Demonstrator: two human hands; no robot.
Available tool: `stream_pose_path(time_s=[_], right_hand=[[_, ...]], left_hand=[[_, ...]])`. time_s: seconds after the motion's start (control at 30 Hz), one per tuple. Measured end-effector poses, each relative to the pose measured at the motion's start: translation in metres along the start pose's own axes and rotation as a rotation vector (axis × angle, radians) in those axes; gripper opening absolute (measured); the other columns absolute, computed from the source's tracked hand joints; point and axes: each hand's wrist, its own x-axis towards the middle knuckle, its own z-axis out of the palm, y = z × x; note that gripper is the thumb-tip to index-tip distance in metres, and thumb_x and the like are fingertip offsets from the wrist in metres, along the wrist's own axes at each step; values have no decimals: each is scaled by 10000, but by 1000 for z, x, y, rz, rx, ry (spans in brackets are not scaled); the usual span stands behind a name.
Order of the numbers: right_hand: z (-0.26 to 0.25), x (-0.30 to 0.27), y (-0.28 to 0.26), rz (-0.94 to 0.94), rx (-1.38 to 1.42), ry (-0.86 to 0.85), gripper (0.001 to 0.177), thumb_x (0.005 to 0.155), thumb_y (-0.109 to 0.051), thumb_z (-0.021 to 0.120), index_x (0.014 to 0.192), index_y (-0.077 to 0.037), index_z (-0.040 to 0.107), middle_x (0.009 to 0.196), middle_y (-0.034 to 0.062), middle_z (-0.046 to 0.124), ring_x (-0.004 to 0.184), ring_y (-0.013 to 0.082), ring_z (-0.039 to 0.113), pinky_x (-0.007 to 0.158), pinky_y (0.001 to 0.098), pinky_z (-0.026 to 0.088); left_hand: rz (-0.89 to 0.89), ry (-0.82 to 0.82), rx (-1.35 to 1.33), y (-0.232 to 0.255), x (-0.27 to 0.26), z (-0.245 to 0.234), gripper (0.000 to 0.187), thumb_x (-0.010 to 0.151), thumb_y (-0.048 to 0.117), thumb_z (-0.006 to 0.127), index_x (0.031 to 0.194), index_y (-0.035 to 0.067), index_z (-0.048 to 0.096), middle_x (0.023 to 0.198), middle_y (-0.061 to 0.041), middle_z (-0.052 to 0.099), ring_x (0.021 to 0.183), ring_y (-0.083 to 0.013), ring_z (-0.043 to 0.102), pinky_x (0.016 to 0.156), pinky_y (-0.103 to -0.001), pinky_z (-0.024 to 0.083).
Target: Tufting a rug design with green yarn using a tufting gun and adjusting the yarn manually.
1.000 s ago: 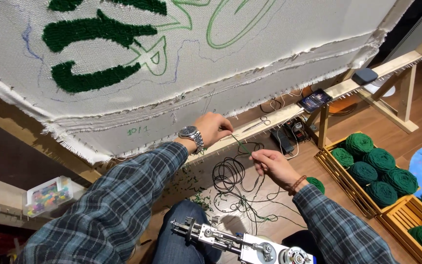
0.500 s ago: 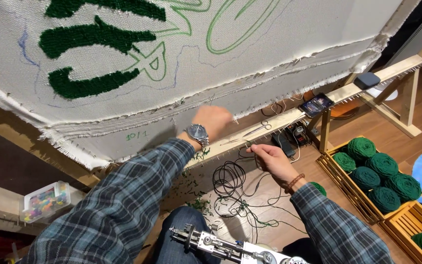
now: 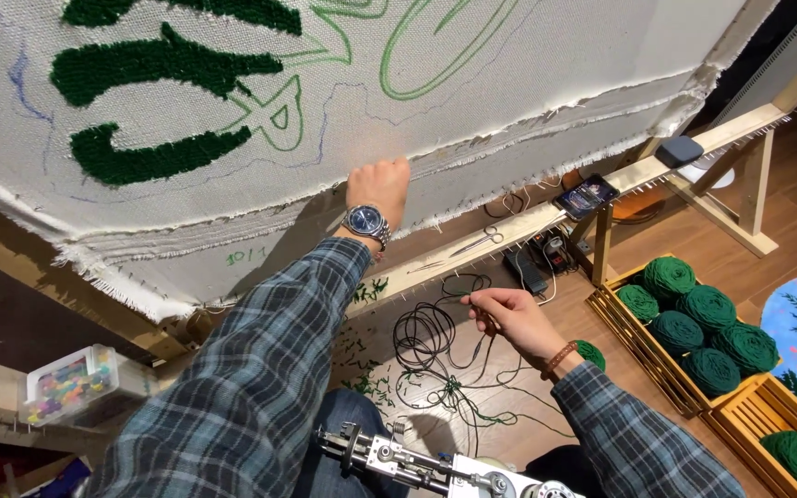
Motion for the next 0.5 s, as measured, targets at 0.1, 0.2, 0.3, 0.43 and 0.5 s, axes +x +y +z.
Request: stream_pose_path(time_s=[0.1, 0.2, 0.3, 0.43, 0.5], right_hand=[[1, -9, -6, -18, -39, 2, 161, 985, -81, 668, 956, 20, 790, 546, 47, 487, 505, 56, 405, 478, 164, 288], [7, -17, -15, -63, -23, -27, 168, 1006, -90, 659, 1053, 4, 789, 538, 50, 476, 498, 79, 418, 484, 168, 315], [19, -27, -31, -73, -66, -38, 162, 1002, -134, 684, 1015, -18, 797, 630, 110, 632, 555, 106, 521, 522, 220, 414], [29, -42, -42, -172, -161, -72, 166, 996, -123, 695, 996, -12, 819, 679, 127, 690, 574, 126, 554, 547, 228, 415], [38, -54, -52, -220, -256, -99, 176, 983, -135, 704, 1041, -43, 842, 664, 102, 702, 573, 120, 547, 550, 236, 426]], left_hand=[[84, 51, -106, 19, -18, -51, 111, 940, 35, 650, 1022, 109, 635, 861, -73, 761, 855, -277, 790, 821, -447, 637], [453, 240, 7, 23, -42, -42, 221, 993, 74, 557, 1188, 178, 563, 870, -25, 736, 787, -245, 765, 743, -373, 642], [467, 44, -211, 31, -77, -23, 311, 1024, 139, 527, 1335, 150, 509, 987, -87, 674, 772, -361, 749, 737, -482, 635], [386, -182, -568, 21, -118, -65, 274, 1062, 159, 465, 1307, 62, 541, 971, -113, 659, 853, -427, 735, 756, -479, 603], [271, -201, -732, 17, -140, -102, 368, 1053, 514, 501, 1127, 172, 614, 773, -71, 644, 781, -382, 710, 742, -482, 568]])
